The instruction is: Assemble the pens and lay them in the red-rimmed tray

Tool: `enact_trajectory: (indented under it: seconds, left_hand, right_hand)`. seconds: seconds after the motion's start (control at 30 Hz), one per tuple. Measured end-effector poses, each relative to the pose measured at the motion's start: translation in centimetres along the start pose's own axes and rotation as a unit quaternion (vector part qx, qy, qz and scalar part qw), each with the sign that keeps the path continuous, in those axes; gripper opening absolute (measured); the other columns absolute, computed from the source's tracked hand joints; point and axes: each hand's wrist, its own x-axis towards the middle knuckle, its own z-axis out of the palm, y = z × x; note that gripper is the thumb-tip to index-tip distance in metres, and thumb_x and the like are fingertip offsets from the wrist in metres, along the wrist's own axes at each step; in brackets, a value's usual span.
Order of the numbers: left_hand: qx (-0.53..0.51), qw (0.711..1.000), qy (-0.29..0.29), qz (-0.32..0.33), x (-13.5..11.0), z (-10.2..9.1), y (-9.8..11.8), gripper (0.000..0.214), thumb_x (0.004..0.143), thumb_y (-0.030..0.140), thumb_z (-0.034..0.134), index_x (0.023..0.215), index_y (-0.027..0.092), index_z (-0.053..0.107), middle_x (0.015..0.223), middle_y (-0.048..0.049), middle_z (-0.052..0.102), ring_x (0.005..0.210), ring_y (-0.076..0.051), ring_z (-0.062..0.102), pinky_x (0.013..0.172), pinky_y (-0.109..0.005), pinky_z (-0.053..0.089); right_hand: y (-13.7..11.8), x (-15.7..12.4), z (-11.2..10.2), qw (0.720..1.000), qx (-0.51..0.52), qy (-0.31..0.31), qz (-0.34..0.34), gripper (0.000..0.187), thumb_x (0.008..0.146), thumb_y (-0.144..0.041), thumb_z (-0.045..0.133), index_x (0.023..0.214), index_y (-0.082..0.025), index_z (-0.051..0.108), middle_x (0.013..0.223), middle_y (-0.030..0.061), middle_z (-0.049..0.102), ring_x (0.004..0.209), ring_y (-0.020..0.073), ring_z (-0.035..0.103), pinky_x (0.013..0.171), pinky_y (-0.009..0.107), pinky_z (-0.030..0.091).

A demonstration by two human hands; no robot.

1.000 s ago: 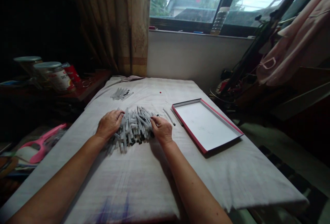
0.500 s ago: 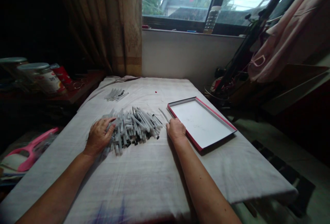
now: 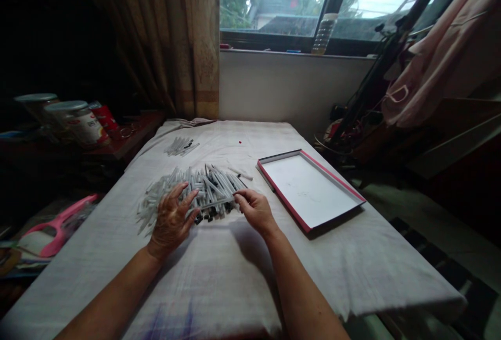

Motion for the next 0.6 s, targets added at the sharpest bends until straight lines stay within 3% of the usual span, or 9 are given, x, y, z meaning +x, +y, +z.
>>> enact_trajectory:
  seconds: [0.1,0.2,0.4,0.6]
  left_hand:
    - [-0.017,0.999,-0.022,0.042,-0.4,0.26,0.04,0.031,0.097,0.034,0.047,0.124,0.02,0.056,0.112,-0.0127,0.067,0.106,-0.026,0.061,0.093,-0.041,0.044]
    - [-0.042,0.996,-0.052,0.054,-0.85,0.32,0.02,0.023,0.099,0.034,0.043,0.107,0.02,0.06,0.088,-0.0064,0.069,0.08,-0.021,0.064,0.077,-0.034,0.049]
    - [-0.062,0.996,-0.054,0.037,-0.93,0.23,0.39,0.024,0.1,0.036,0.039,0.102,0.02,0.058,0.089,-0.0067,0.067,0.083,-0.02,0.063,0.078,-0.033,0.05]
    - [-0.102,0.992,-0.066,0.02,-0.98,0.23,0.43,0.028,0.1,0.037,0.037,0.09,0.021,0.058,0.078,-0.004,0.064,0.075,-0.018,0.063,0.07,-0.029,0.049]
  right_hand:
    - [-0.66,-0.4,1.02,0.996,0.079,-0.037,0.033,0.029,0.073,-0.046,0.068,0.078,-0.018,0.071,0.061,0.0006,0.064,0.05,0.011,0.053,0.049,0.025,0.046]
    - [-0.68,-0.42,1.39,0.989,0.128,-0.028,0.071,0.031,0.067,-0.046,0.073,0.077,-0.017,0.069,0.06,-0.0006,0.062,0.049,0.0098,0.051,0.047,0.024,0.043]
    - [-0.68,-0.41,1.21,0.979,0.153,-0.017,0.131,0.036,0.062,-0.05,0.077,0.065,-0.017,0.061,0.058,-0.0005,0.062,0.048,0.0086,0.048,0.041,0.02,0.034]
    - [-0.76,-0.56,0.93,0.974,0.195,-0.024,0.108,0.033,0.06,-0.045,0.08,0.071,-0.018,0.065,0.057,-0.0027,0.059,0.05,0.0085,0.046,0.045,0.021,0.032]
